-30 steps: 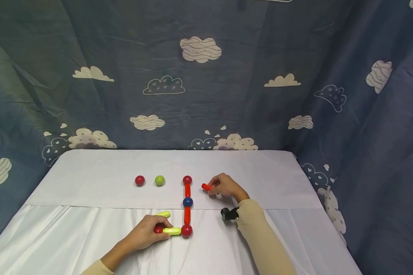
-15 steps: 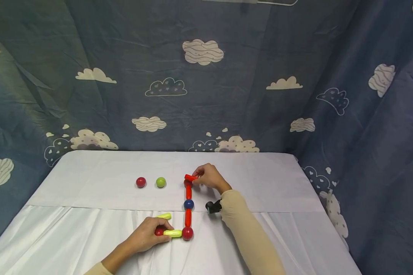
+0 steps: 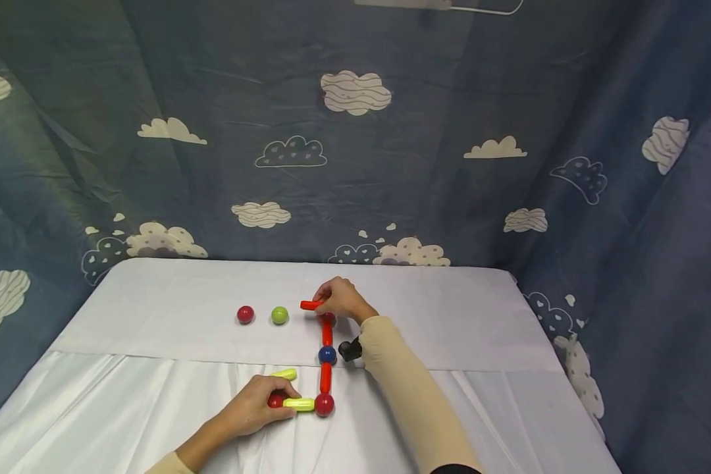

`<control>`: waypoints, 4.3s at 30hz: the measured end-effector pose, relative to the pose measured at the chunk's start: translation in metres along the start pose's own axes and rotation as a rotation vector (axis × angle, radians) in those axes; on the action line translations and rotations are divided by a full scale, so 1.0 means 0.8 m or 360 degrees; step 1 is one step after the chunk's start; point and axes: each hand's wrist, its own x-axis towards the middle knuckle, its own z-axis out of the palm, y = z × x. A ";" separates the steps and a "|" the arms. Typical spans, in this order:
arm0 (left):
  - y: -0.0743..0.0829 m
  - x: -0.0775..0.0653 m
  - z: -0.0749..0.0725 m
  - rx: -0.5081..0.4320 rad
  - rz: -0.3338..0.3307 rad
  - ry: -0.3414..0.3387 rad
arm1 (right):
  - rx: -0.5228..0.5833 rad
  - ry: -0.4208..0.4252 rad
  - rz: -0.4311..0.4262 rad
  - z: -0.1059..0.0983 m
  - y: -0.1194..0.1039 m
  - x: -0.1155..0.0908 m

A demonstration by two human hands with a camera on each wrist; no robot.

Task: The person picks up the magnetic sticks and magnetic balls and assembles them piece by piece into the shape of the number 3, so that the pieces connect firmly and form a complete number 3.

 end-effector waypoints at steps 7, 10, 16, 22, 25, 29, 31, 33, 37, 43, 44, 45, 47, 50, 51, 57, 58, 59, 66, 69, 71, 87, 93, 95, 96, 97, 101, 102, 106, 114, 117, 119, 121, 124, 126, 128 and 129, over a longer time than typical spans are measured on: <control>0.001 0.001 -0.003 -0.0008 -0.0018 -0.0041 | -0.0026 -0.0050 0.0033 0.007 -0.006 0.008; 0.001 0.001 -0.003 -0.0019 -0.0024 -0.0048 | -0.0028 -0.0071 0.0044 0.010 -0.008 0.010; 0.002 0.001 -0.002 -0.0030 -0.0032 -0.0048 | -0.0062 -0.0091 0.0081 0.016 -0.007 0.015; 0.003 0.001 -0.002 -0.0016 -0.0039 -0.0039 | -0.0109 -0.0104 0.0082 0.018 -0.005 0.016; 0.003 0.001 -0.002 -0.0008 -0.0031 -0.0031 | -0.0106 -0.0122 0.0082 0.019 -0.003 0.016; 0.002 0.001 -0.002 -0.0003 -0.0014 -0.0026 | -0.0073 -0.0145 0.0086 0.020 -0.002 0.017; 0.002 0.001 -0.002 -0.0001 -0.0007 -0.0024 | -0.0065 -0.0154 0.0087 0.021 -0.002 0.016; 0.003 0.001 -0.001 -0.0001 0.0001 -0.0021 | -0.0061 -0.0158 0.0093 0.021 -0.002 0.016; 0.003 0.001 -0.001 0.0004 0.0008 -0.0012 | -0.0062 -0.0157 0.0126 0.021 -0.003 0.014; 0.003 0.000 -0.001 0.0007 -0.0024 -0.0020 | -0.0042 -0.0145 0.0117 0.022 -0.002 0.013; 0.003 0.000 -0.001 0.0004 -0.0031 -0.0025 | -0.0038 -0.0143 0.0114 0.022 -0.002 0.012; 0.003 0.000 -0.001 0.0001 -0.0034 -0.0026 | -0.0034 -0.0140 0.0110 0.022 -0.002 0.012; 0.003 0.000 -0.001 0.0002 -0.0035 -0.0027 | -0.0027 -0.0134 0.0103 0.022 -0.002 0.011; 0.003 0.000 -0.001 0.0004 -0.0030 -0.0020 | -0.0017 -0.0129 0.0095 0.021 -0.001 0.009; 0.003 0.000 -0.001 0.0004 -0.0033 -0.0021 | -0.0015 -0.0128 0.0093 0.020 -0.001 0.009; 0.005 -0.001 -0.001 0.0001 -0.0066 -0.0030 | 0.0037 -0.0059 0.0106 0.013 0.002 0.005; 0.005 -0.001 -0.001 0.0004 -0.0066 -0.0027 | 0.0054 -0.0031 0.0113 0.012 0.003 0.003; 0.005 -0.001 -0.001 0.0007 -0.0063 -0.0023 | 0.0074 -0.0005 0.0120 0.011 0.004 0.001; 0.004 -0.001 0.001 -0.0002 -0.0029 0.0004 | 0.0327 0.0189 0.0165 0.008 0.019 -0.026; 0.003 -0.001 0.002 -0.0011 -0.0028 0.0005 | 0.0472 0.0251 0.0226 0.010 0.023 -0.040; 0.003 -0.001 0.002 -0.0009 -0.0023 0.0002 | 0.0583 0.0280 0.0280 0.012 0.026 -0.048; 0.004 -0.001 0.002 -0.0006 -0.0025 -0.0006 | 0.0936 0.0279 0.0553 0.032 0.034 -0.075; 0.004 -0.001 0.002 -0.0021 -0.0047 -0.0020 | 0.0909 0.0310 0.0612 0.039 0.030 -0.076; 0.004 -0.001 0.002 -0.0027 -0.0045 -0.0019 | 0.0905 0.0312 0.0614 0.040 0.030 -0.076; 0.004 -0.001 0.002 -0.0028 -0.0043 -0.0018 | 0.0899 0.0313 0.0610 0.041 0.030 -0.076; 0.004 -0.001 0.002 -0.0029 -0.0041 -0.0017 | 0.0895 0.0313 0.0604 0.041 0.029 -0.075; 0.003 -0.001 0.003 -0.0027 -0.0034 -0.0013 | 0.0895 0.0314 0.0598 0.043 0.028 -0.075; 0.003 -0.001 0.003 -0.0026 -0.0036 -0.0013 | 0.0885 0.0316 0.0590 0.043 0.027 -0.075; 0.002 -0.001 0.003 -0.0025 -0.0028 -0.0009 | 0.0846 0.0326 0.0620 0.043 0.024 -0.075; 0.002 -0.001 0.002 -0.0007 -0.0005 -0.0001 | 0.0766 0.0349 0.0663 0.048 0.026 -0.069; 0.003 -0.002 0.002 -0.0003 -0.0014 -0.0007 | 0.0753 0.0348 0.0652 0.050 0.028 -0.067; 0.003 -0.002 0.002 -0.0003 -0.0014 -0.0007 | 0.0738 0.0352 0.0645 0.051 0.028 -0.066; 0.003 -0.002 0.002 -0.0003 -0.0014 -0.0007 | 0.0717 0.0357 0.0654 0.051 0.029 -0.064; 0.003 -0.001 0.001 -0.0005 -0.0009 -0.0004 | 0.0702 0.0359 0.0660 0.052 0.029 -0.064; 0.003 -0.001 0.001 -0.0006 -0.0005 -0.0003 | 0.0715 0.0354 0.0666 0.052 0.030 -0.064; 0.003 -0.001 0.001 -0.0004 -0.0003 -0.0002 | 0.0730 0.0349 0.0661 0.052 0.030 -0.064; 0.002 -0.001 0.001 -0.0003 -0.0004 -0.0002 | 0.0741 0.0348 0.0670 0.052 0.030 -0.064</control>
